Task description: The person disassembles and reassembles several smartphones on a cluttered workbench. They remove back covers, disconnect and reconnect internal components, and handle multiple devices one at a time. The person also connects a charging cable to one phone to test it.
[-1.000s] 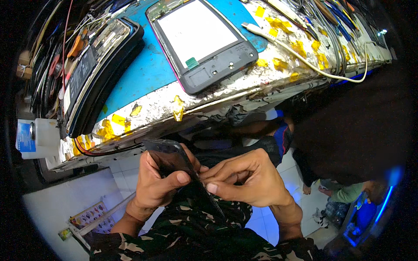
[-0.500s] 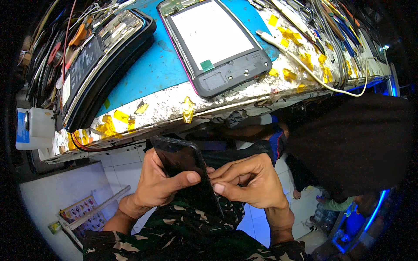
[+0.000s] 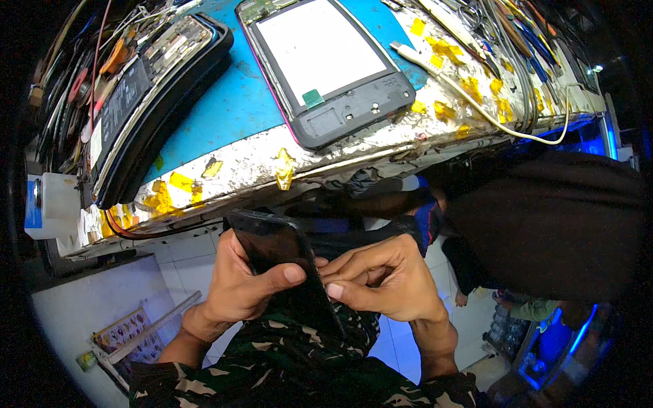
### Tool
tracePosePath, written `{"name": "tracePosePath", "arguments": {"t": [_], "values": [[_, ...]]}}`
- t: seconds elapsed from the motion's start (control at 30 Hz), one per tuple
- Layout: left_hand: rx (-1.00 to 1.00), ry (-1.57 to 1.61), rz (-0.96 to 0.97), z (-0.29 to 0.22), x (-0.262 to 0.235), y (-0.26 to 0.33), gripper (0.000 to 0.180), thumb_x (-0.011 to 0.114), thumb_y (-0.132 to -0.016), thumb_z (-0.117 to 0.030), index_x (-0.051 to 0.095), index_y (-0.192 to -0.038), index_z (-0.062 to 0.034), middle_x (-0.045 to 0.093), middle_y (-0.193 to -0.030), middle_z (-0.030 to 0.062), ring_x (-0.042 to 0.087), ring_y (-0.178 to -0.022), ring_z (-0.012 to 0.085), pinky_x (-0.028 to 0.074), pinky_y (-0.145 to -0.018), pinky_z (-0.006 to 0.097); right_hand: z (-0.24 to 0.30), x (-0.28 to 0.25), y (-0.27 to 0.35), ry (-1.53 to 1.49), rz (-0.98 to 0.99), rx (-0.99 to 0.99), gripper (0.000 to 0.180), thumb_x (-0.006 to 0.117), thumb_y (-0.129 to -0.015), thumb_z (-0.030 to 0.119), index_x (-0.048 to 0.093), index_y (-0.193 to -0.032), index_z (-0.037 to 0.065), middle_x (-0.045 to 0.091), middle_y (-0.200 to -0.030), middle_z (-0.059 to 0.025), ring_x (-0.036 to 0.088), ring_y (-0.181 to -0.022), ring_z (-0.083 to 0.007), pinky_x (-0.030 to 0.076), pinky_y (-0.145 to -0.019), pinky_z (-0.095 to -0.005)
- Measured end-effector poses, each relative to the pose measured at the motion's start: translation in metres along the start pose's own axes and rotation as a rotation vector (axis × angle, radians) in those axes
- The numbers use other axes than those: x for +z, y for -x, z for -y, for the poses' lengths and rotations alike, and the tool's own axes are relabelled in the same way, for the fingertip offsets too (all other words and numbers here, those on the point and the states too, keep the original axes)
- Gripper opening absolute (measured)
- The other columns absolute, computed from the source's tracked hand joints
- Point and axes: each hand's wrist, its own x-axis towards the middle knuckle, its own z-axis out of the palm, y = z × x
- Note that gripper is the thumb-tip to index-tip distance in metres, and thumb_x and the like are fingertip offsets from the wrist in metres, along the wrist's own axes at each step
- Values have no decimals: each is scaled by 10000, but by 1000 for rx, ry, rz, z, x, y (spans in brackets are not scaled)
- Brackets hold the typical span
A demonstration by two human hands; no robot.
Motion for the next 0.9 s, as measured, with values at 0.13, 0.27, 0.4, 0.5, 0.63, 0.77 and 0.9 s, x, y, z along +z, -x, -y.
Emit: {"name": "tracePosePath", "arguments": {"t": [0.13, 0.27, 0.4, 0.5, 0.63, 0.77, 0.9], "values": [[19, -5, -8, 1, -1, -1, 228, 782, -795, -101, 664, -927, 43, 704, -867, 108, 705, -851, 208, 560, -811, 334, 2, 1, 0, 6, -6, 37, 103, 736, -806, -22, 725, -886, -86, 719, -932, -216, 681, -811, -145, 533, -825, -270], [18, 18, -13, 2, -1, 0, 228, 783, -791, -126, 674, -899, 43, 699, -855, 111, 704, -844, 213, 562, -811, 343, 2, 1, -1, -25, 6, 2, 104, 735, -810, -22, 725, -893, -85, 720, -938, -215, 666, -766, -117, 533, -797, -249], [31, 21, -25, 1, 0, 0, 241, 789, -784, -144, 677, -881, 45, 691, -847, 116, 705, -845, 227, 564, -809, 354, 1, 2, -1, -27, 5, 14, 101, 737, -811, -20, 726, -890, -83, 721, -938, -210, 653, -736, -99, 532, -803, -254], [21, 18, -24, 0, 0, 0, 248, 791, -778, -145, 677, -885, 47, 689, -853, 122, 705, -844, 236, 565, -807, 357, 2, 1, -1, -24, 2, 28, 100, 738, -812, -16, 727, -887, -81, 722, -930, -207, 652, -732, -98, 531, -834, -269], [14, 11, -14, -2, 0, -1, 250, 794, -777, -146, 677, -884, 46, 688, -854, 124, 705, -845, 238, 565, -802, 355, 2, 1, -1, -20, -1, 27, 97, 740, -811, -13, 729, -884, -76, 724, -919, -205, 653, -725, -101, 527, -868, -288], [4, -2, -12, -3, -1, -1, 245, 794, -777, -137, 676, -887, 46, 693, -848, 120, 707, -843, 231, 563, -797, 348, 2, 2, -1, -5, -2, -11, 97, 742, -811, -9, 730, -882, -74, 725, -910, -202, 651, -717, -97, 527, -875, -294], [34, -5, -13, -3, 0, -1, 244, 795, -776, -128, 674, -897, 46, 699, -843, 116, 710, -846, 224, 560, -793, 339, 3, 1, -2, 4, -5, 28, 97, 743, -808, -9, 731, -879, -74, 726, -905, -199, 647, -714, -97, 523, -887, -300]]}}
